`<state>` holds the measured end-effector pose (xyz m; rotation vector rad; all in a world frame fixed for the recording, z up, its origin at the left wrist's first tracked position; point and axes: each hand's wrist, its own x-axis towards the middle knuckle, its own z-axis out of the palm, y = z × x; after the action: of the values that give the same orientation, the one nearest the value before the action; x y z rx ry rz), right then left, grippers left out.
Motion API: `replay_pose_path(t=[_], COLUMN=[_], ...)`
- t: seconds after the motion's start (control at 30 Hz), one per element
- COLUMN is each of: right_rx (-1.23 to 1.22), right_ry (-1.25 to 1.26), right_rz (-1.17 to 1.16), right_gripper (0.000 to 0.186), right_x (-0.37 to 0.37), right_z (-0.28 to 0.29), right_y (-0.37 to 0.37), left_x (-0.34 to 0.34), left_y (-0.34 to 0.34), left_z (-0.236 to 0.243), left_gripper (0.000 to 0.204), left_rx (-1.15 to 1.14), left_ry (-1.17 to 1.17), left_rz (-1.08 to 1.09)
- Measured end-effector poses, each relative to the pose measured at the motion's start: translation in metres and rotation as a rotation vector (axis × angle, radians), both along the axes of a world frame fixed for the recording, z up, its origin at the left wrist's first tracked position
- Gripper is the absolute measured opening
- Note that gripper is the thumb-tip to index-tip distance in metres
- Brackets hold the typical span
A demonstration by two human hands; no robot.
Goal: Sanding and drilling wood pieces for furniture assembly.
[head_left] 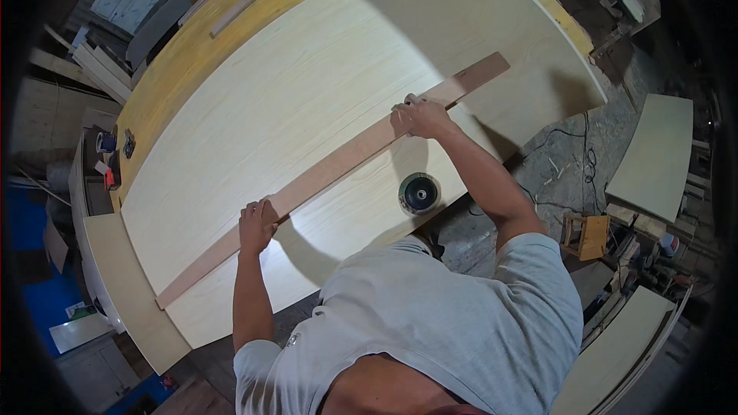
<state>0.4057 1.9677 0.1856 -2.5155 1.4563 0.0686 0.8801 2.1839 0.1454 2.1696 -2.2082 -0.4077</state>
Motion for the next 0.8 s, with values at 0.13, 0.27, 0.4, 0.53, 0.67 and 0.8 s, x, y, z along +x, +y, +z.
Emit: replay_pose_path(t=[0.13,0.27,0.4,0.53,0.67,0.8], right_rx=[-0.192,-0.057,-0.013,0.001,0.097,-0.034], right_ry=[-0.008,-0.068,-0.136,-0.017,-0.048,-0.021], right_rz=[0.155,0.111,-0.015,0.023,-0.012,0.079], right_gripper=[0.032,0.055,0.067,0.076,0.068,0.075], right_x=[-0.006,-0.01,-0.021,-0.007,0.002,0.0], right_z=[-0.046,-0.032,-0.036,-0.043,-0.02,-0.038], right_y=[-0.012,0.001,0.012,0.0,0.015,0.0], left_x=[-0.018,-0.007,-0.025,-0.018,-0.037,-0.049], left_y=[0.003,0.011,0.025,0.029,0.057,0.107], left_z=[0.015,-0.002,0.002,-0.014,-0.014,-0.004], left_gripper=[0.063,0.048,0.071,0.078,0.073,0.062], left_rx=[-0.004,-0.122,-0.016,0.055,-0.171,-0.457], left_ry=[-0.015,0.092,0.096,0.05,0.005,0.215], left_rz=[-0.008,-0.018,0.118,0.224,0.256,0.484])
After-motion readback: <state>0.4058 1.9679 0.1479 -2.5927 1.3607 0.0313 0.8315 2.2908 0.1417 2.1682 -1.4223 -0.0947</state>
